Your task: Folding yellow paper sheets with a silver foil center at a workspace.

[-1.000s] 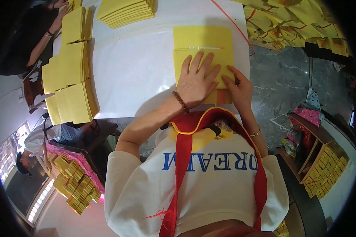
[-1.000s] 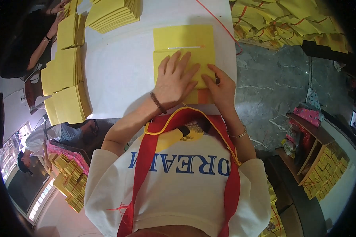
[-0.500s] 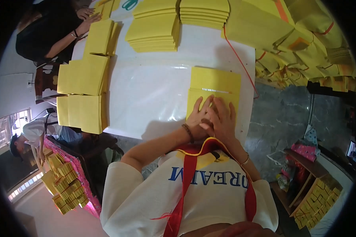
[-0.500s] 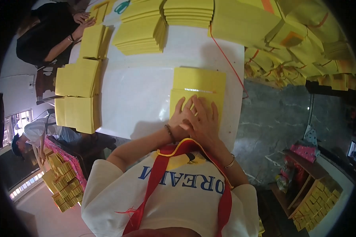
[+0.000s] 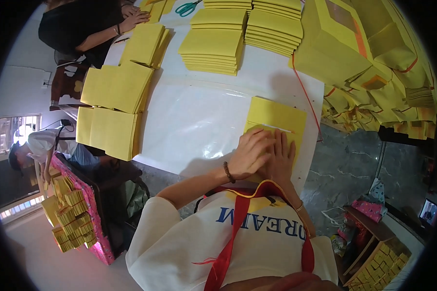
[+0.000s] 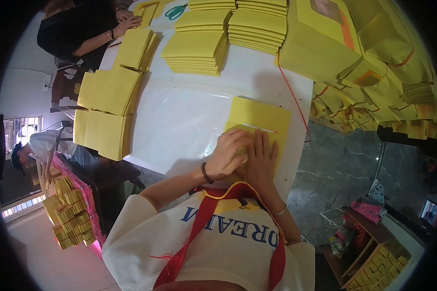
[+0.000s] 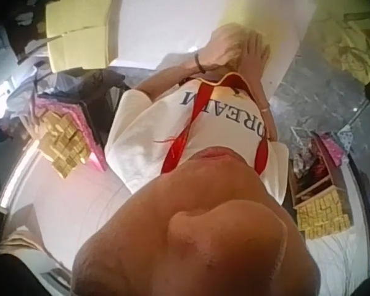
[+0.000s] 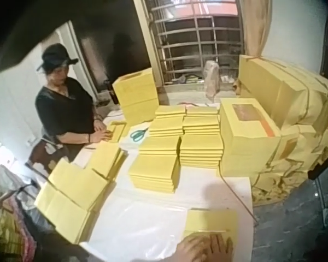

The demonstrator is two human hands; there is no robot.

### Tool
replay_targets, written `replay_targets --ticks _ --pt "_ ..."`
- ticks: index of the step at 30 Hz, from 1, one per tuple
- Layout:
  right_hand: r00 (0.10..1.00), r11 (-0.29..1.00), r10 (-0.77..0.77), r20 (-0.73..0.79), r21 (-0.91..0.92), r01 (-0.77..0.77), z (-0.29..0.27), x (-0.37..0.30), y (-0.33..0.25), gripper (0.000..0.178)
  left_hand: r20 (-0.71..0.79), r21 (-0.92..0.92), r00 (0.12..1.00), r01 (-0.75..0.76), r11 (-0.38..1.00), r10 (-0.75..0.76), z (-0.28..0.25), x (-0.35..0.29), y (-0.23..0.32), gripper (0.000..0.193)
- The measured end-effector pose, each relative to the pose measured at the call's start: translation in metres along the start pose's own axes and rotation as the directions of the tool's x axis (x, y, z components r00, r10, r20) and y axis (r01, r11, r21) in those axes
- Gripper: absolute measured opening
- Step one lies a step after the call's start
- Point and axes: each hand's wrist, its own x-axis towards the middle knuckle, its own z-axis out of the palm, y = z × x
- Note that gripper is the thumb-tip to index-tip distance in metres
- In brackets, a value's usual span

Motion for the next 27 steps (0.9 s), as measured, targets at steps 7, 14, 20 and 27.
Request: replay_targets --ticks 7,14,20,27 --pt "1.0 0.995 -0.009 -0.029 0.096 0.011 0.002 -0.004 0.005 0.08 -0.059 0.076 0.998 0.018 0.997 -0.013 0.005 -0.002 0.003 0.055" --pt "0.977 -0.091 0.211 -0.014 0.995 0.034 -0.016 -0.007 0.028 0.075 0.342 0.467 0.912 -0.373 0.802 0.225 -0.001 -0.005 0.016 0.056" --pt "0.944 -0.234 0.321 0.077 0.972 0.001 -0.039 0.0 0.05 0.062 0.343 0.693 0.91 -0.414 0.591 0.235 0.015 0.001 0.027 0.048" --pt "0.74 -0.163 0.665 0.096 0.986 0.018 -0.035 -0.045 0.105 0.036 0.052 0.253 0.998 -0.032 0.967 0.02 -0.057 0.056 0.032 0.03"
